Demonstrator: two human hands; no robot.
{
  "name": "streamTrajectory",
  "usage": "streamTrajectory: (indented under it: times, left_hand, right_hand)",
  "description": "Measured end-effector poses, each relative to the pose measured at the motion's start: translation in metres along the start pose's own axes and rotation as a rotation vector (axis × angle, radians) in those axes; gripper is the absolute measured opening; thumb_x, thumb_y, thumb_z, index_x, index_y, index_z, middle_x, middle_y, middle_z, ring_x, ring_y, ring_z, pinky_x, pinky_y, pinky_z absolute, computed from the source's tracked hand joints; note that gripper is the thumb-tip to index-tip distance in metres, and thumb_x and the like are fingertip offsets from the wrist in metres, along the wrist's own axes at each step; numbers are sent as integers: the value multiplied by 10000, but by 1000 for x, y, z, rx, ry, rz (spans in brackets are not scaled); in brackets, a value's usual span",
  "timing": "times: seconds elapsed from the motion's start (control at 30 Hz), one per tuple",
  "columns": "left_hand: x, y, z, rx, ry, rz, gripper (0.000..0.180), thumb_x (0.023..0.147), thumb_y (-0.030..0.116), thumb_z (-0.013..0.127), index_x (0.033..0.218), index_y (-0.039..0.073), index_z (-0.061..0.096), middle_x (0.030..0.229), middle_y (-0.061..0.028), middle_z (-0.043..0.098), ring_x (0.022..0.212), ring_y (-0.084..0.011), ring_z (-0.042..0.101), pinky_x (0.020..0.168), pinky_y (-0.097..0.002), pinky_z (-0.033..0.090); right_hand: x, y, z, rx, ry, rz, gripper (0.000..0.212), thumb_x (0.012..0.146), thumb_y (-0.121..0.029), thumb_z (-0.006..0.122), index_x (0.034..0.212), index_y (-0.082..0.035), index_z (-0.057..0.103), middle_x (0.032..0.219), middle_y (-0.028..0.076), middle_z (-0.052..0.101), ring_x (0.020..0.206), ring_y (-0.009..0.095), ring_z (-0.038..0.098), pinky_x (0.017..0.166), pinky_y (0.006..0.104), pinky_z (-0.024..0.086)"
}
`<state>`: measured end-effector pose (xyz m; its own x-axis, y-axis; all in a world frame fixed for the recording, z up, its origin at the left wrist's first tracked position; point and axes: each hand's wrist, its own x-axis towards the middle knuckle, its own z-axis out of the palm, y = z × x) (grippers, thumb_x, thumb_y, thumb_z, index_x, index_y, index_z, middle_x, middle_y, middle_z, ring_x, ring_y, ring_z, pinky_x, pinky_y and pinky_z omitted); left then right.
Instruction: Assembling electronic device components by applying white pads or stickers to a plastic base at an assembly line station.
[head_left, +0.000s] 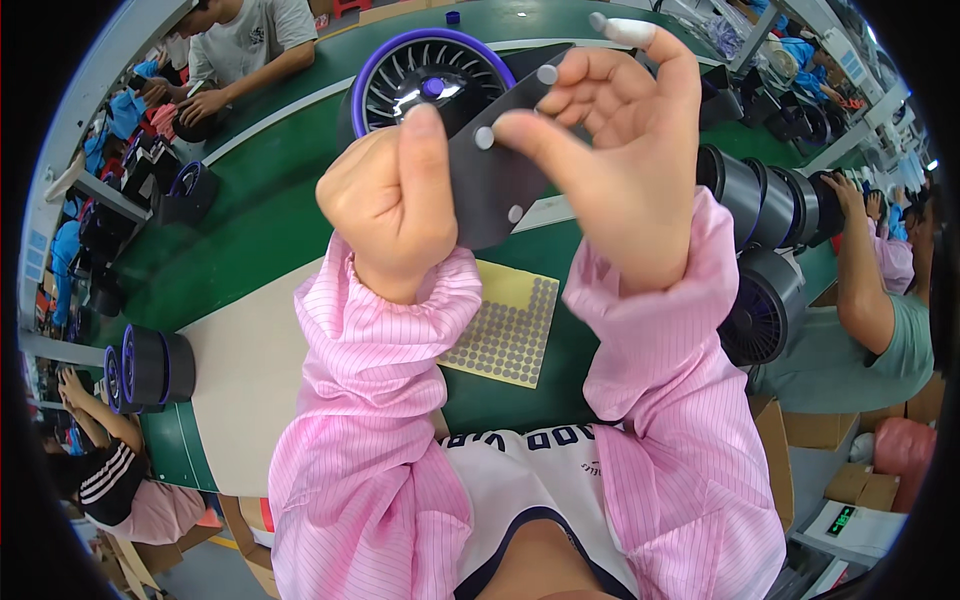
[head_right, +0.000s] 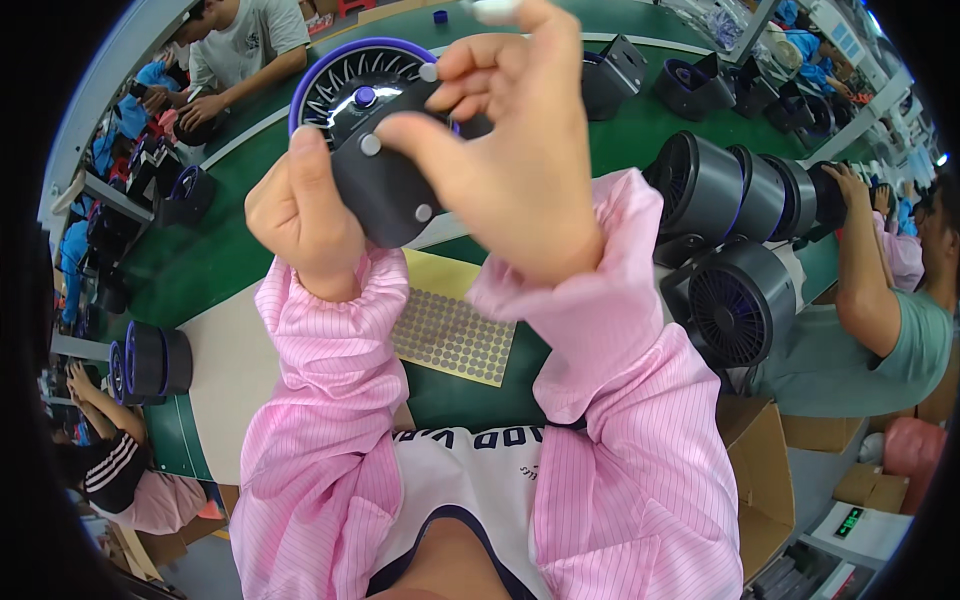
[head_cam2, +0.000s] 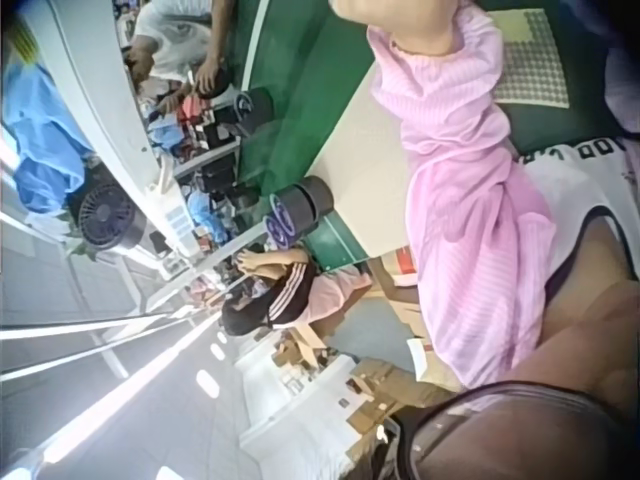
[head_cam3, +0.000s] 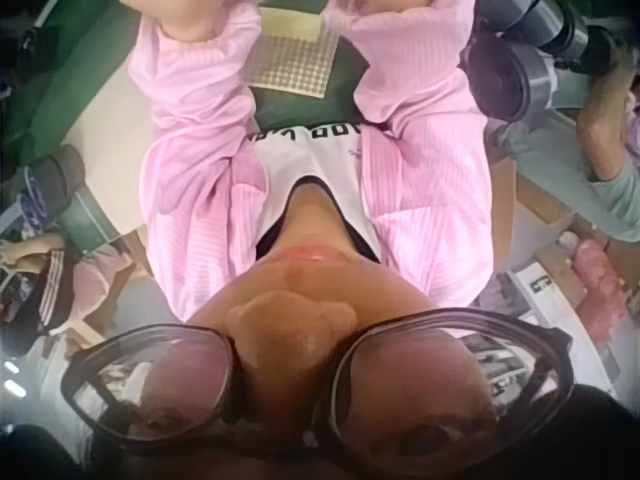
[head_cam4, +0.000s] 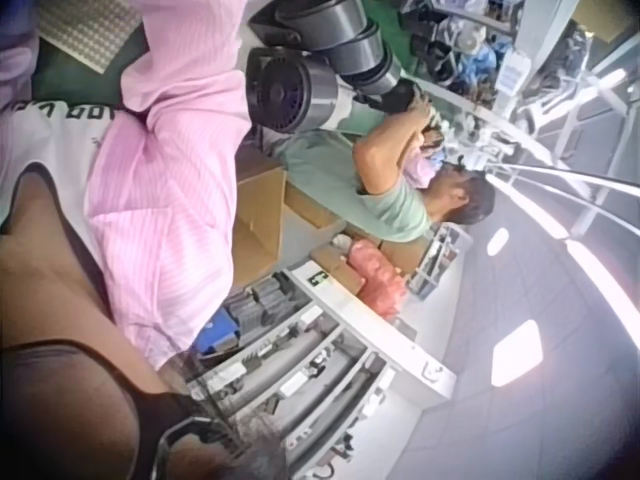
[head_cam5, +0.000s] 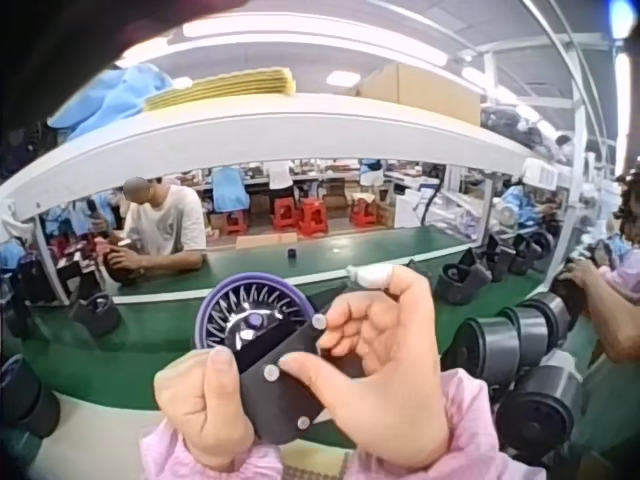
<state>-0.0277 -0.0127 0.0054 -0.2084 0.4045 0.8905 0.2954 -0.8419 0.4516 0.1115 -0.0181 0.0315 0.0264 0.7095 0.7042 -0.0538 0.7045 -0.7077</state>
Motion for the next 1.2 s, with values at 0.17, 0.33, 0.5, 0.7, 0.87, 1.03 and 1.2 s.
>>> streamTrajectory:
  times: [0.17,0.33,0.5,0.7,0.87,1.03,1.2]
  left_hand:
    - [-6,8,-10,-107,26,-166,377,883,133,450,546,-33,474,526,-20,472,481,-47,364,431,-218,265]
    - [-6,12,-16,-157,57,-186,383,878,143,444,524,1,417,510,-31,434,462,-60,342,433,-226,257]
    - [-6,13,-12,-126,7,-102,396,882,134,426,510,9,376,506,-23,399,476,-72,325,445,-238,252]
    - [-5,11,-6,-54,29,91,359,837,66,432,503,-28,340,454,-45,300,424,-120,254,427,-278,208]
    - [-3,10,-12,-241,226,-206,397,866,114,428,496,-10,354,468,-17,363,450,-76,294,427,-254,216]
    - [-2,11,-11,-229,311,-252,414,877,129,418,486,8,357,459,-1,352,447,-59,281,427,-249,205]
    - [-3,13,-12,-261,282,-185,420,875,121,412,479,9,334,447,0,321,436,-64,265,429,-252,197]
  right_hand:
    - [8,2,-33,3,70,53,504,771,68,596,1168,31,287,883,110,559,803,133,558,712,233,475]
    - [9,-5,-36,0,77,107,503,775,33,614,1158,59,289,874,126,582,798,135,569,720,240,480]
    - [11,-8,-35,-17,108,150,507,755,39,634,1137,63,302,844,127,591,779,141,578,726,243,487]
    - [13,5,-38,-296,224,73,546,691,41,689,1105,7,335,929,113,517,807,138,552,681,240,492]
    - [-5,9,-47,136,112,148,234,734,14,658,899,28,492,1010,72,459,868,124,518,739,239,466]
    - [-24,-1,-42,32,17,129,43,792,43,554,833,52,547,1102,81,426,872,118,515,762,244,428]
    - [-24,-2,-40,43,17,175,43,787,44,553,825,63,550,1098,80,432,865,117,517,757,237,429]
